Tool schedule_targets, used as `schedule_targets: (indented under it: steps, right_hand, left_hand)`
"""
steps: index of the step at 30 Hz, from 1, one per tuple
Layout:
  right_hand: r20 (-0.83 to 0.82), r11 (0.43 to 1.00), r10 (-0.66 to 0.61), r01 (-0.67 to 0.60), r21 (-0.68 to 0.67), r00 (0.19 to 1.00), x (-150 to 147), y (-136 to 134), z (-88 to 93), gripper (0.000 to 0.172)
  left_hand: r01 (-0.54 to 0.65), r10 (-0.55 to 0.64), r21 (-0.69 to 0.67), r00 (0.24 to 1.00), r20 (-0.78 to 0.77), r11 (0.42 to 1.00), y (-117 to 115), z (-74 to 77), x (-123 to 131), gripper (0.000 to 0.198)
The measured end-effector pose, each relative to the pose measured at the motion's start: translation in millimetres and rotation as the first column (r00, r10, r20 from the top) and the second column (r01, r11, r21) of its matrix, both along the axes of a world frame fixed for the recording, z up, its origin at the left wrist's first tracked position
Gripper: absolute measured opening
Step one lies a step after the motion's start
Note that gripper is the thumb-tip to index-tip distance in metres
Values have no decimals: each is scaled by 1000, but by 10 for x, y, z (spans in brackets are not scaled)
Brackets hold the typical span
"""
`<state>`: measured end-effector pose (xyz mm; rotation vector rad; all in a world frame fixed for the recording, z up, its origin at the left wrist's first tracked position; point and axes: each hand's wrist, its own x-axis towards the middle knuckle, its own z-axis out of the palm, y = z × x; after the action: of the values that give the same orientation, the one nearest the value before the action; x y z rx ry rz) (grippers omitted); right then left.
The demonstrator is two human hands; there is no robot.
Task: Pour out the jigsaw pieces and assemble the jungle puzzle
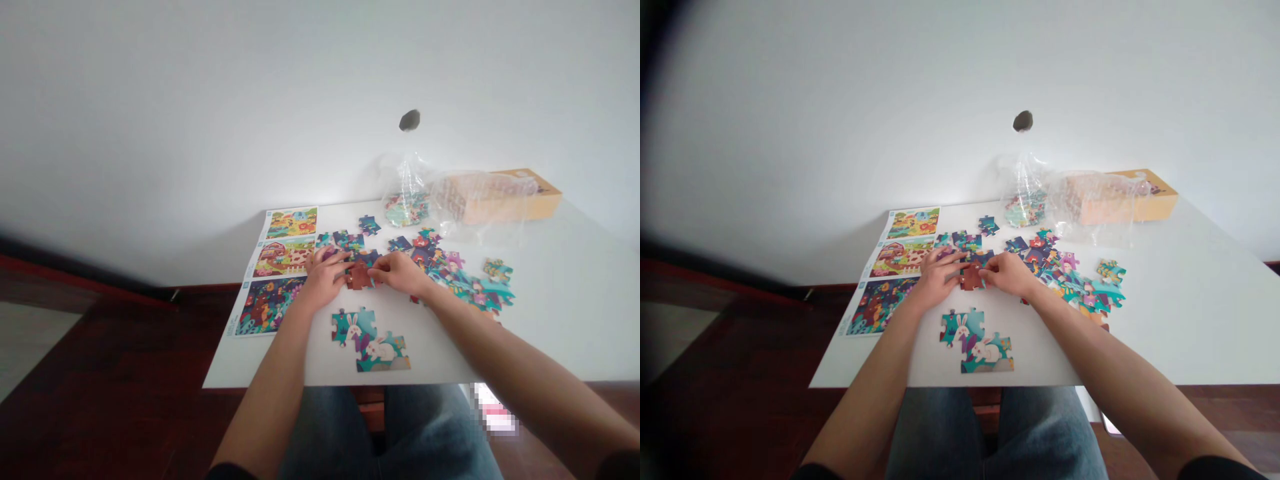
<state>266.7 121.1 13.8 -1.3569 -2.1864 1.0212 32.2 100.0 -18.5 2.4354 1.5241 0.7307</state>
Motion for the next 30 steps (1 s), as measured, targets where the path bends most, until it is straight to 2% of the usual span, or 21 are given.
schedule_targets:
  steps: [6,13,30]
  right_hand:
    - [189,999,9,-18,45,982,-74,-65,25,30]
    - [424,989,-1,-62,134,905,-87,-119,62,30]
    - [576,944,76,-245,221,814,-128,-217,119,37]
  left_hand:
    - [-68,66,61,998,24,996,29,-54,-5,24]
    - [-54,52,72,998,25,996,53,-77,-24,23]
    - [-74,70,71,996,46,995,56,-97,-17,22]
